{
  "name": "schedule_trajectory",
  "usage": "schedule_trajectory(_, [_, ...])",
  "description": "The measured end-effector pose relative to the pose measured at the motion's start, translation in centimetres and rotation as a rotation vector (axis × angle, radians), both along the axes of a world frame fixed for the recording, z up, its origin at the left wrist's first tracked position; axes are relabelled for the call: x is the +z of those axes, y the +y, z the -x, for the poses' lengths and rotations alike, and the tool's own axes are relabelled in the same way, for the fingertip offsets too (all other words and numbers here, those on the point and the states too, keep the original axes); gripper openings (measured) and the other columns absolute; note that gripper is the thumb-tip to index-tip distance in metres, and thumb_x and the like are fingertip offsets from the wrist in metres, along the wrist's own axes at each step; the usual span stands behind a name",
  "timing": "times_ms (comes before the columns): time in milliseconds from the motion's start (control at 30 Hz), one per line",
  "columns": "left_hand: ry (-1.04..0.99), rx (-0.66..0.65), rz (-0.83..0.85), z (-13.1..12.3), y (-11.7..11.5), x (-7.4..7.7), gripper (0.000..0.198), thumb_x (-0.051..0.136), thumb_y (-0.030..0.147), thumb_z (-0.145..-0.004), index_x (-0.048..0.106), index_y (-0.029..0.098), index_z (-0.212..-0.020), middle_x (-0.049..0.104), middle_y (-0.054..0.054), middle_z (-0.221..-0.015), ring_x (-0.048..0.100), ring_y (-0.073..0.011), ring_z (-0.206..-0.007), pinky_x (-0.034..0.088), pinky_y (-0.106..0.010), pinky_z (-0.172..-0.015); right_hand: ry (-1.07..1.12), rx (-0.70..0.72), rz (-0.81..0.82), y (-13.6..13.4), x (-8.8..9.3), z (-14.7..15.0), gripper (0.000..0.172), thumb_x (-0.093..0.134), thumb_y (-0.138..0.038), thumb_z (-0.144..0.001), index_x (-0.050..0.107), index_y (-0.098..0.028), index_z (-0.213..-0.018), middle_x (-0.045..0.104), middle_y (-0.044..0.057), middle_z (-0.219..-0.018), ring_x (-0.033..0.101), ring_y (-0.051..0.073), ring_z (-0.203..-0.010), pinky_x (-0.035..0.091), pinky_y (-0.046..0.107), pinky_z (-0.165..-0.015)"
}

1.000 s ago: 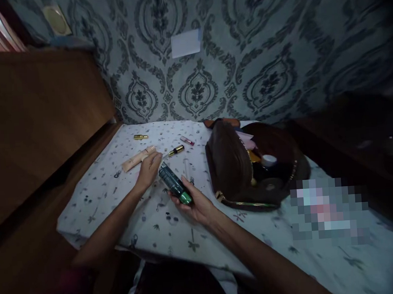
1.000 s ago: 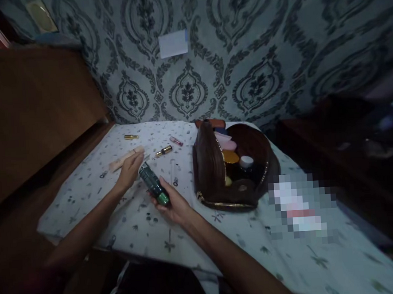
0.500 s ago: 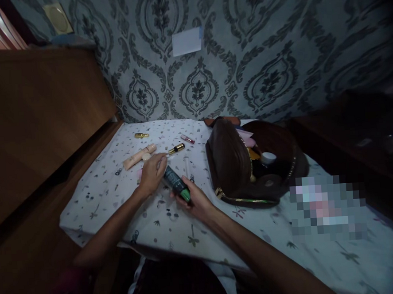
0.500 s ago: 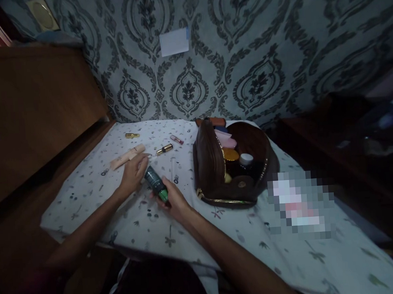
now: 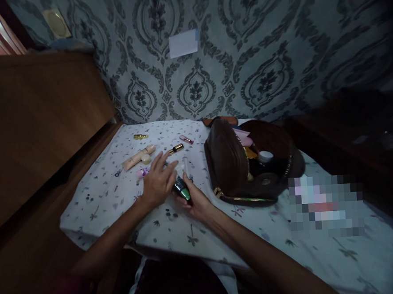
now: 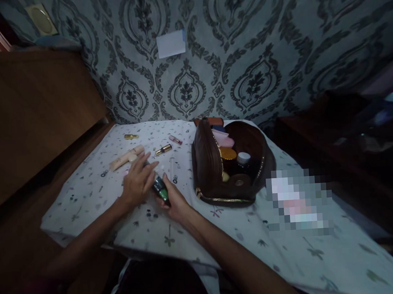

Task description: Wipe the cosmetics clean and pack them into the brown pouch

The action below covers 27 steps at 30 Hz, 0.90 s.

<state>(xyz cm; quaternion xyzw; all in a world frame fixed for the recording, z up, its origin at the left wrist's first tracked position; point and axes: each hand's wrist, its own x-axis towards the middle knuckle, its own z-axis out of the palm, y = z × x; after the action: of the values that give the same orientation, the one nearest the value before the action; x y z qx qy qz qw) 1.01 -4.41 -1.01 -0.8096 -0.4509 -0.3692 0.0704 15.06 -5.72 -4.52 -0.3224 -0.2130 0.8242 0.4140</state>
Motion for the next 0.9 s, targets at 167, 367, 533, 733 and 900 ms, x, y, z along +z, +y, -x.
schedule_trajectory(167, [-0.286, -0.030, 0.219, 1.9, 3.3, 1.2, 0.033, 0.044, 0.034, -0.098, 0.063, 0.017, -0.120, 0.069, -0.009, -0.119, 0.062, -0.0238, -0.114, 0.048, -0.037, -0.101, 0.049, 0.122, 0.085, 0.1, 1.1, -0.5, 0.055, 0.040, -0.062, -0.096, 0.058, -0.014, -0.078, 0.059, 0.000, -0.057, 0.031, 0.001, -0.031, 0.018, 0.012, -0.026])
schedule_trajectory(367, [-0.414, -0.040, 0.264, 2.8, 5.0, 1.0, 0.029, 0.046, 0.035, -0.096, 0.067, 0.015, -0.101, 0.072, -0.007, -0.104, 0.064, -0.0236, -0.102, 0.048, -0.035, -0.096, -0.029, 0.086, -0.086, -0.4, 1.4, -0.3, 0.043, 0.062, -0.059, -0.086, 0.058, -0.016, -0.085, 0.065, 0.001, -0.065, 0.047, 0.004, -0.041, 0.027, 0.013, -0.034])
schedule_trajectory(533, [-0.401, 0.003, 0.270, 3.5, 5.3, 0.9, 0.032, 0.042, 0.036, -0.098, 0.067, 0.016, -0.102, 0.072, -0.008, -0.103, 0.064, -0.0236, -0.102, 0.049, -0.036, -0.096, -0.297, -0.021, -0.334, -1.1, 0.6, 0.1, 0.043, 0.072, -0.059, -0.075, 0.054, -0.023, -0.090, 0.063, -0.006, -0.064, 0.045, 0.005, -0.039, 0.023, 0.016, -0.037])
schedule_trajectory(733, [-0.154, 0.055, 0.208, 1.2, 2.3, -0.9, 0.033, 0.039, 0.029, -0.100, 0.062, 0.017, -0.120, 0.065, -0.012, -0.129, 0.058, -0.0262, -0.122, 0.046, -0.045, -0.106, -0.182, 0.031, -0.098, -0.3, 0.1, 0.2, 0.041, 0.050, -0.059, -0.089, 0.050, -0.021, -0.074, 0.057, -0.003, -0.052, 0.031, 0.005, -0.032, 0.012, 0.019, -0.033])
schedule_trajectory(900, [0.087, 0.021, 0.149, -1.9, -1.5, -2.5, 0.036, 0.039, 0.027, -0.100, 0.058, 0.021, -0.130, 0.049, -0.009, -0.151, 0.038, -0.0295, -0.143, 0.051, -0.045, -0.103, -0.048, 0.002, 0.053, 0.4, -0.1, -0.3, 0.041, 0.051, -0.045, -0.093, 0.042, -0.020, -0.062, 0.044, -0.007, -0.044, 0.024, 0.003, -0.031, 0.015, 0.015, -0.033])
